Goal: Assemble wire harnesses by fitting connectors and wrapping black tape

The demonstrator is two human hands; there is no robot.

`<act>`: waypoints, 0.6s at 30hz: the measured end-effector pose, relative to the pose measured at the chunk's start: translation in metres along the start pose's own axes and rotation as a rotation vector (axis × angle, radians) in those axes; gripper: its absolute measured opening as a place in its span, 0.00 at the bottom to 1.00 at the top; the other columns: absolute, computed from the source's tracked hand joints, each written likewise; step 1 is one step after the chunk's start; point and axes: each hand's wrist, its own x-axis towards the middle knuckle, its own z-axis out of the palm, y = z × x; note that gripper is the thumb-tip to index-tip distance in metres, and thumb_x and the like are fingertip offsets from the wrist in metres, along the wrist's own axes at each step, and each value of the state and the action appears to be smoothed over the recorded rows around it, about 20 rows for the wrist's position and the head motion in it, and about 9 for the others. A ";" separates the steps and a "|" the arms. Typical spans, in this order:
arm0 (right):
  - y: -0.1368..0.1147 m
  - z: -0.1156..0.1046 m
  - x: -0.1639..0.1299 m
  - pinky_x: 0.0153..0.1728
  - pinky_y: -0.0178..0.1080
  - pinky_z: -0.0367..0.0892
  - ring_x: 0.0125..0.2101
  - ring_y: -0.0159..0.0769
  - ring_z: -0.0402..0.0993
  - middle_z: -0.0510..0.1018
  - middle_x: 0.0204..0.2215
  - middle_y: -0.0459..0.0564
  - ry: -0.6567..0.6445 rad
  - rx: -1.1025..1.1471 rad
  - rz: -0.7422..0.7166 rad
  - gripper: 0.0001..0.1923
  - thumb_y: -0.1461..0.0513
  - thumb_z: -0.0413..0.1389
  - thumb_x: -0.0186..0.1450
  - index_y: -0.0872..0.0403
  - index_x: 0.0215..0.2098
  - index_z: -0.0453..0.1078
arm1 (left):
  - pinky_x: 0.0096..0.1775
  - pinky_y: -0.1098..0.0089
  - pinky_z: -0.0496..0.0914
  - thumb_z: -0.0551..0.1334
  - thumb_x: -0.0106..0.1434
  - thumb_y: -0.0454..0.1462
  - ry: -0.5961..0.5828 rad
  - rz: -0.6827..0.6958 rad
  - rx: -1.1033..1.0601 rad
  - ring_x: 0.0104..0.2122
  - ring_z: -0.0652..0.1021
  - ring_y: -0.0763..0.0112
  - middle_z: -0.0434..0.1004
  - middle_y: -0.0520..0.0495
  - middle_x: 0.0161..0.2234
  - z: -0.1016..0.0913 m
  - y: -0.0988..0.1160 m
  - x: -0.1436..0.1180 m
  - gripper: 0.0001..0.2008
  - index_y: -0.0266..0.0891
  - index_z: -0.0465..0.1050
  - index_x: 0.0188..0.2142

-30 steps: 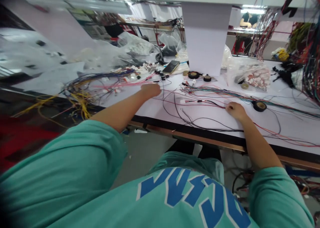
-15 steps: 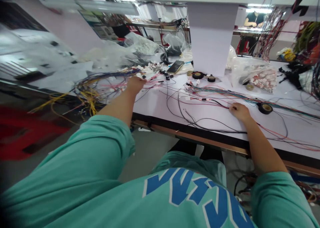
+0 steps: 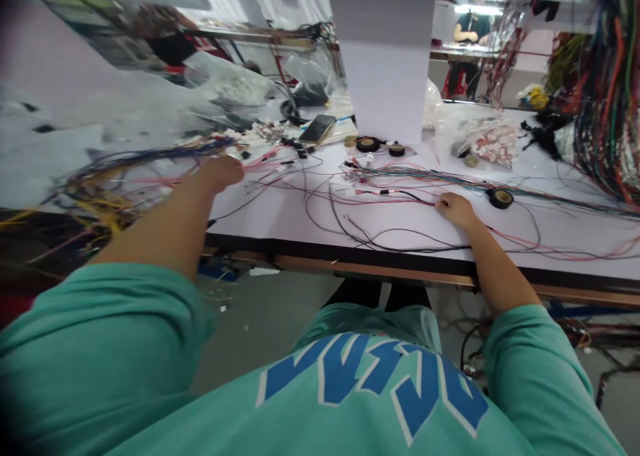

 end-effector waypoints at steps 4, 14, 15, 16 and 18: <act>-0.001 -0.007 0.002 0.33 0.36 0.62 0.29 0.34 0.67 0.75 0.26 0.50 0.035 0.121 -0.072 0.12 0.58 0.50 0.60 0.55 0.24 0.68 | 0.53 0.61 0.63 0.53 0.55 0.29 -0.005 -0.028 0.049 0.54 0.68 0.54 0.65 0.32 0.56 0.005 0.037 -0.030 0.25 0.26 0.64 0.54; 0.031 -0.081 -0.074 0.29 0.35 0.64 0.24 0.28 0.67 0.72 0.26 0.45 0.590 0.614 0.172 0.12 0.55 0.49 0.64 0.52 0.35 0.71 | 0.55 0.64 0.62 0.54 0.61 0.40 -0.368 1.006 -0.051 0.53 0.70 0.60 0.69 0.39 0.55 0.063 0.130 -0.176 0.22 0.36 0.66 0.54; 0.030 -0.078 -0.090 0.31 0.36 0.65 0.26 0.30 0.68 0.72 0.26 0.46 0.562 0.560 0.187 0.11 0.56 0.50 0.63 0.53 0.34 0.71 | 0.56 0.62 0.61 0.55 0.61 0.40 -0.348 1.054 -0.023 0.54 0.69 0.58 0.68 0.38 0.56 0.070 0.136 -0.182 0.23 0.35 0.65 0.55; 0.029 -0.073 -0.104 0.33 0.38 0.66 0.28 0.32 0.70 0.73 0.27 0.47 0.510 0.492 0.198 0.10 0.57 0.50 0.62 0.53 0.33 0.71 | 0.56 0.61 0.62 0.55 0.61 0.40 -0.329 1.083 0.007 0.54 0.68 0.57 0.68 0.37 0.55 0.075 0.142 -0.187 0.22 0.35 0.66 0.54; 0.025 -0.056 -0.126 0.38 0.40 0.66 0.34 0.36 0.71 0.76 0.32 0.50 0.358 0.326 0.193 0.08 0.61 0.53 0.59 0.54 0.34 0.72 | 0.53 0.60 0.64 0.53 0.63 0.39 -0.317 1.116 0.076 0.52 0.70 0.57 0.72 0.37 0.51 0.081 0.151 -0.191 0.18 0.35 0.70 0.50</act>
